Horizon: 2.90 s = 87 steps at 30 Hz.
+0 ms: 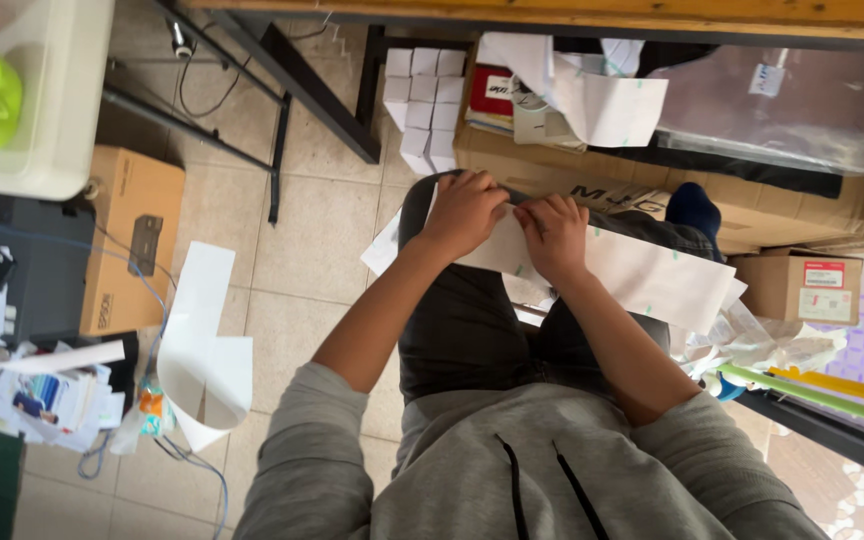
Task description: The person sits and peels white transfer paper backing off printed lanyard ribbons resting on their lap, working one lanyard at a time and setting finished lanyards aside on the table.
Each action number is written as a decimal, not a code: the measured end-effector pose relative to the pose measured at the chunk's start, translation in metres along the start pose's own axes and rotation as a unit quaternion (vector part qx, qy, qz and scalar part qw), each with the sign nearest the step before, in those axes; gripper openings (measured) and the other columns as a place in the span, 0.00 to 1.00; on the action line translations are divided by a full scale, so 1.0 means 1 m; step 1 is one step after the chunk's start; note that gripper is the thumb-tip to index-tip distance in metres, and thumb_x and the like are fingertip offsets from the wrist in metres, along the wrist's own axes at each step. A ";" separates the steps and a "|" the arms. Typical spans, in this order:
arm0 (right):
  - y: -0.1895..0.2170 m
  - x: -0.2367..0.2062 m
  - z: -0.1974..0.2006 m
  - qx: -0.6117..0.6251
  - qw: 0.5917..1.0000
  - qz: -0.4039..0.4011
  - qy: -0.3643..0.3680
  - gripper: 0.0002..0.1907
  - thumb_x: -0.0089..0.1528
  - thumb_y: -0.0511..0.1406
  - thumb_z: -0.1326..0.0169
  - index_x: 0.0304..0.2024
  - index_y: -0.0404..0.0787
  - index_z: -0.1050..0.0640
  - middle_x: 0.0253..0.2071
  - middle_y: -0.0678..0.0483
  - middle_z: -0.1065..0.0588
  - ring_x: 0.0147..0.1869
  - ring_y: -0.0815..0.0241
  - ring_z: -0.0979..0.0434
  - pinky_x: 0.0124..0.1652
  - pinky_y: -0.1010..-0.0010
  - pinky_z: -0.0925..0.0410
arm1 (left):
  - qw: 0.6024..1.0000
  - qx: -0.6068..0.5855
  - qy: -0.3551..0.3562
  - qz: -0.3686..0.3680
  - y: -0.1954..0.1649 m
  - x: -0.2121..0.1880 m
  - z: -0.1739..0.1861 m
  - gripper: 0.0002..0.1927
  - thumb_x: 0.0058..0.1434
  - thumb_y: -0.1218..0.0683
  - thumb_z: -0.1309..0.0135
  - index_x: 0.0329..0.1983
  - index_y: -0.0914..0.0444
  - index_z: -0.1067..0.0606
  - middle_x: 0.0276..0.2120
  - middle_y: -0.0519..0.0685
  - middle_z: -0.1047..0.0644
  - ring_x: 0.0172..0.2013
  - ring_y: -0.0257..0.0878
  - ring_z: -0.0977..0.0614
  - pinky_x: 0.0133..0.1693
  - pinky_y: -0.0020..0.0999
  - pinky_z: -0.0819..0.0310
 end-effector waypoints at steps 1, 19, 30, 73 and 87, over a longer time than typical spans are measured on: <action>-0.003 0.004 0.003 0.006 1.000 0.013 -0.010 0.06 0.66 0.38 0.40 0.41 0.43 0.18 0.40 0.52 0.21 0.47 0.47 0.25 0.50 0.55 0.37 | 0.999 0.019 0.031 0.022 0.003 0.007 -0.009 0.08 0.70 0.54 0.48 0.45 0.56 0.18 0.48 0.45 0.22 0.58 0.41 0.25 0.65 0.44 0.44; -0.037 0.023 -0.007 0.047 0.984 -0.145 0.088 0.13 0.66 0.46 0.44 0.44 0.47 0.17 0.30 0.47 0.21 0.35 0.44 0.20 0.38 0.55 0.29 | 0.966 -0.234 -0.049 -0.100 0.040 -0.067 0.019 0.03 0.69 0.59 0.46 0.43 0.64 0.24 0.52 0.50 0.21 0.62 0.46 0.23 0.57 0.41 0.25; -0.025 0.017 0.004 0.021 0.998 -0.060 0.017 0.11 0.67 0.42 0.45 0.41 0.43 0.19 0.36 0.45 0.21 0.41 0.41 0.21 0.42 0.50 0.30 | 0.512 -0.826 -0.227 0.059 0.149 -0.072 -0.032 0.07 0.74 0.55 0.50 0.46 0.63 0.26 0.47 0.49 0.23 0.50 0.42 0.22 0.56 0.41 0.27; -0.173 -0.132 0.200 -0.233 0.937 -0.245 -0.091 0.31 0.56 0.23 0.46 0.57 0.56 0.26 0.64 0.57 0.27 0.70 0.57 0.30 0.65 0.70 0.35 | 0.990 -0.047 0.009 -0.129 -0.061 0.057 -0.061 0.21 0.61 0.51 0.39 0.56 0.63 0.23 0.51 0.52 0.24 0.57 0.50 0.27 0.60 0.51 0.42; -0.024 -0.038 0.037 -0.122 0.980 0.058 0.145 0.39 0.61 0.38 0.59 0.72 0.25 0.47 0.75 0.34 0.46 0.79 0.43 0.48 0.73 0.55 0.55 | 0.958 0.060 -0.193 -0.201 -0.055 0.025 -0.046 0.06 0.58 0.52 0.39 0.32 0.58 0.21 0.46 0.44 0.22 0.54 0.44 0.25 0.56 0.52 0.41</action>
Point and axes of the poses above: each hand's wrist, its own x-axis towards the middle knuckle, its own z-axis out of the back of the hand, y = z × x, the point moved 7 cm from there along x, towards the middle knuckle
